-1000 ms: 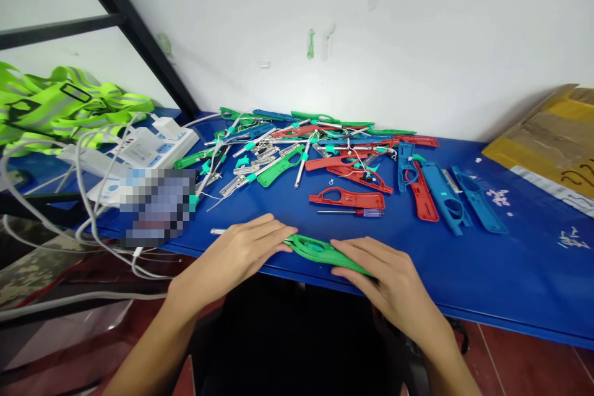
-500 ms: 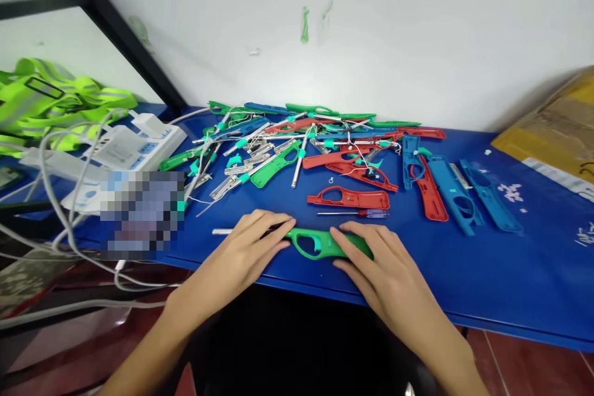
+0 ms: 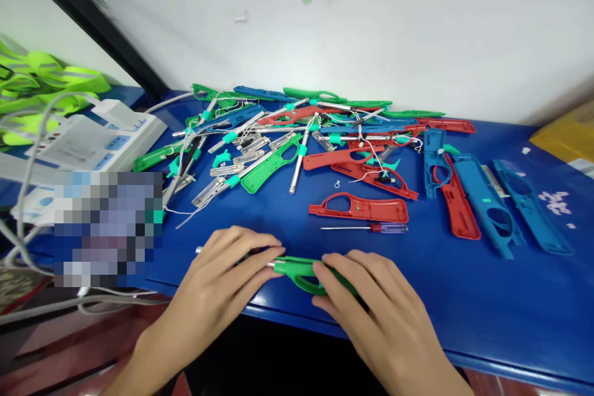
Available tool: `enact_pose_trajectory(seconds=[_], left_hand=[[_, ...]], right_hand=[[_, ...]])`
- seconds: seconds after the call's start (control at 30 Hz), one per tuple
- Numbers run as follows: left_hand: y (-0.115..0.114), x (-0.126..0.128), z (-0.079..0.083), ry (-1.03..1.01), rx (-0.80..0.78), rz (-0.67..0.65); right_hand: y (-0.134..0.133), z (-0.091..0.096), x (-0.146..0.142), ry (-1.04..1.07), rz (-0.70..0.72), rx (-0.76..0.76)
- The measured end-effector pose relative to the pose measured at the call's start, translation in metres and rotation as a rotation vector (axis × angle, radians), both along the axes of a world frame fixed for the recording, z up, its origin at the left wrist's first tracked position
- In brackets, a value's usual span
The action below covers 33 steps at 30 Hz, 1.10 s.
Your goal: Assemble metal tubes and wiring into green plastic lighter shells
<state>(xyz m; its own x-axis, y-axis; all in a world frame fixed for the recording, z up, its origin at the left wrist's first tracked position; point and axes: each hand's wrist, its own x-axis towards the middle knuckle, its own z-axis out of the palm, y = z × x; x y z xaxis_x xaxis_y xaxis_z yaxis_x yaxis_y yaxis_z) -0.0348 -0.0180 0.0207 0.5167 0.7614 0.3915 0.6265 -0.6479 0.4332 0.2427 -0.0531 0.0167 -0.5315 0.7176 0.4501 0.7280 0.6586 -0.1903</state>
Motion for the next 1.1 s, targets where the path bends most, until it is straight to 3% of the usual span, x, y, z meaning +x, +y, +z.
enact_pose_trajectory(seconds=[0.3,0.47,0.9,1.1], left_hand=[[-0.003,-0.005,0.001,-0.127,-0.202,-0.089],[-0.005,-0.005,-0.002,-0.143,-0.195,-0.046],[-0.008,0.002,-0.001,-0.118,-0.192,-0.06],[-0.003,-0.005,0.002,-0.091,-0.131,-0.08]], right_hand=[[-0.012,-0.011,0.016,-0.062,0.034,-0.049],[-0.012,-0.013,0.015,-0.027,-0.014,-0.018],[-0.01,-0.001,0.006,-0.057,0.034,0.074],[-0.009,-0.008,0.012,-0.026,0.019,-0.022]])
